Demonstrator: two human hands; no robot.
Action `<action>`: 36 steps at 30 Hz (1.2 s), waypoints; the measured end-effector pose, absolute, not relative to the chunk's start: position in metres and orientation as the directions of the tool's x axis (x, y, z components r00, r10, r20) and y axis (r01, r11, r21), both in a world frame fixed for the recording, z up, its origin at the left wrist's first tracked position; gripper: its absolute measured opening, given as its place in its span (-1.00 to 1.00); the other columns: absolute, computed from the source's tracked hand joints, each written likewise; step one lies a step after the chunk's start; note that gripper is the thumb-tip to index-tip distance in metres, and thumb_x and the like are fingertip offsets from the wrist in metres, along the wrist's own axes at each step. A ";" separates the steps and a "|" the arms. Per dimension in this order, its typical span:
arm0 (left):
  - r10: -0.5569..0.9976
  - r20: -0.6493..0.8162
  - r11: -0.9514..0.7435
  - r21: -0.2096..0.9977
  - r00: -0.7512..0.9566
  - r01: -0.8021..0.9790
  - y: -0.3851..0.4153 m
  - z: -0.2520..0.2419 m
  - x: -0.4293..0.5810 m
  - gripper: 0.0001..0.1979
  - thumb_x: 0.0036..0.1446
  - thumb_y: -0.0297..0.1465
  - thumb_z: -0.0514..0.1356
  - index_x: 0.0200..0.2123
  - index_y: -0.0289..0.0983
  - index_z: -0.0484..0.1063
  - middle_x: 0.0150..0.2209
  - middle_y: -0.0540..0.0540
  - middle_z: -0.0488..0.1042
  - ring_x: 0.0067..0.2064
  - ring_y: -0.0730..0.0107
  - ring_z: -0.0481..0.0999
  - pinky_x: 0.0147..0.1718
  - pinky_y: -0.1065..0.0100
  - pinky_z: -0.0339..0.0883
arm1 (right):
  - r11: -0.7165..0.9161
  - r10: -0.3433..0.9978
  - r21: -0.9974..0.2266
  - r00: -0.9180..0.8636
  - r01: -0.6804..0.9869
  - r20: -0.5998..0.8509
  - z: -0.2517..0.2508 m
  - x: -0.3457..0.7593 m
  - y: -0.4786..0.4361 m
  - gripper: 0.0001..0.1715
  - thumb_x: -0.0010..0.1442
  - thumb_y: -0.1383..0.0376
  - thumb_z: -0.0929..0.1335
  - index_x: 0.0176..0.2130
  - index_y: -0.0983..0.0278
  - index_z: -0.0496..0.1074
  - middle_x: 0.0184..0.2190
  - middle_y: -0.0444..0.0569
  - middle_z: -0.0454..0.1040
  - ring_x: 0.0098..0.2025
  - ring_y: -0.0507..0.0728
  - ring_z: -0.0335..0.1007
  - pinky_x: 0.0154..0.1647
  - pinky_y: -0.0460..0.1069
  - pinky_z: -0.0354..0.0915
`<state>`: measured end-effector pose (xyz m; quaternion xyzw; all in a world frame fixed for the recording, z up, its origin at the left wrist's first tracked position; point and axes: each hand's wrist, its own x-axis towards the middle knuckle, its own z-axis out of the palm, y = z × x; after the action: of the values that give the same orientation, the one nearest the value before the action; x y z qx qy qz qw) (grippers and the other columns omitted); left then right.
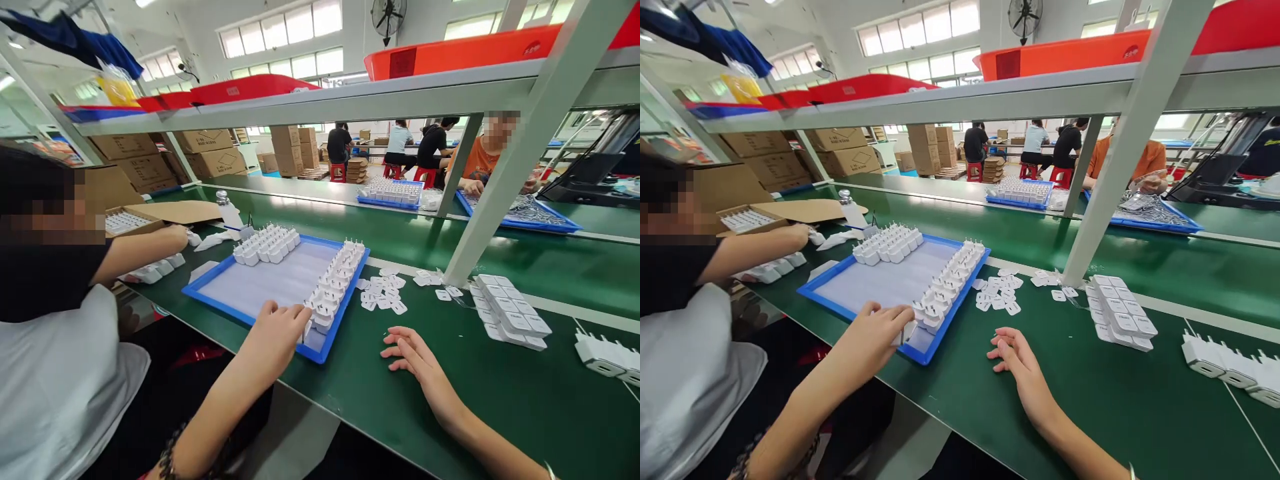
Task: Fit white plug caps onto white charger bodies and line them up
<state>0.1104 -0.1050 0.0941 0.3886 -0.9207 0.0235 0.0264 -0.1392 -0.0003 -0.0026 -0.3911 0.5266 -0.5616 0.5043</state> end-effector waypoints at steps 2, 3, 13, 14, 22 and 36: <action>-0.721 -0.013 0.692 -0.054 -0.692 -0.720 -0.116 0.099 0.109 -0.59 -0.08 -0.78 0.00 -0.19 -0.35 0.37 -0.03 -0.32 0.46 -0.16 0.00 0.51 -0.06 -0.04 0.14 | 0.043 -0.979 -0.989 -0.192 0.139 -0.070 -0.006 -0.138 0.001 -0.40 0.23 -0.16 0.30 0.00 0.24 0.33 -0.07 0.07 0.34 -0.07 0.19 0.35 -0.10 0.08 0.29; -0.714 -0.027 0.700 -0.038 -0.700 -0.713 -0.120 0.099 0.107 -0.60 -0.07 -0.76 0.03 -0.17 -0.33 0.38 -0.02 -0.31 0.45 -0.16 0.02 0.50 -0.05 -0.03 0.15 | 0.034 -0.979 -0.989 -0.193 0.143 -0.062 -0.008 -0.138 0.001 -0.41 0.24 -0.14 0.30 -0.01 0.25 0.34 -0.09 0.07 0.35 -0.09 0.18 0.35 -0.11 0.08 0.29; -0.680 0.063 0.643 0.532 -0.731 -0.551 -0.125 0.081 0.125 -0.68 0.08 -0.49 0.19 -0.05 -0.21 0.41 0.07 -0.15 0.36 0.06 0.16 0.43 0.06 0.21 0.27 | 0.011 -0.980 -0.978 -0.193 0.209 -0.052 -0.014 -0.140 -0.001 -0.48 0.25 -0.09 0.32 -0.09 0.28 0.41 -0.19 0.04 0.37 -0.16 0.16 0.35 -0.18 0.05 0.31; -0.707 0.095 0.616 0.569 -0.701 -0.545 -0.125 0.080 0.124 -0.73 0.10 -0.45 0.20 -0.09 -0.21 0.42 0.05 -0.15 0.37 0.05 0.16 0.42 0.06 0.20 0.27 | 0.014 -0.980 -0.979 -0.193 0.204 -0.054 -0.014 -0.140 -0.001 -0.48 0.25 -0.09 0.32 -0.09 0.29 0.41 -0.20 0.04 0.37 -0.17 0.15 0.35 -0.18 0.05 0.30; -0.738 0.239 0.583 0.695 -0.631 -0.420 -0.120 0.070 0.113 -0.82 0.08 -0.31 0.29 -0.25 -0.24 0.44 -0.08 -0.13 0.46 -0.02 0.17 0.46 0.01 0.23 0.30 | 0.027 -0.982 -0.983 -0.181 0.180 -0.060 -0.013 -0.142 -0.001 -0.47 0.19 -0.10 0.37 -0.14 0.30 0.42 -0.25 0.02 0.39 -0.20 0.16 0.35 -0.20 0.05 0.30; -0.873 -0.044 0.402 0.498 -0.485 -0.768 -0.139 0.073 0.147 -0.69 0.10 -0.23 0.15 -0.12 -0.26 0.32 -0.06 -0.18 0.40 -0.15 0.15 0.44 -0.16 0.22 0.27 | 0.015 -0.981 -0.980 -0.185 0.196 -0.052 -0.008 -0.139 -0.005 -0.41 0.09 -0.12 0.43 -0.17 0.32 0.42 -0.32 0.01 0.40 -0.28 0.13 0.35 -0.27 0.03 0.29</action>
<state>0.1472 -0.1392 0.0732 0.4946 -0.8296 -0.2332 0.1126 -0.1393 -0.0046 -0.0082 -0.3905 0.5026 -0.5831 0.5050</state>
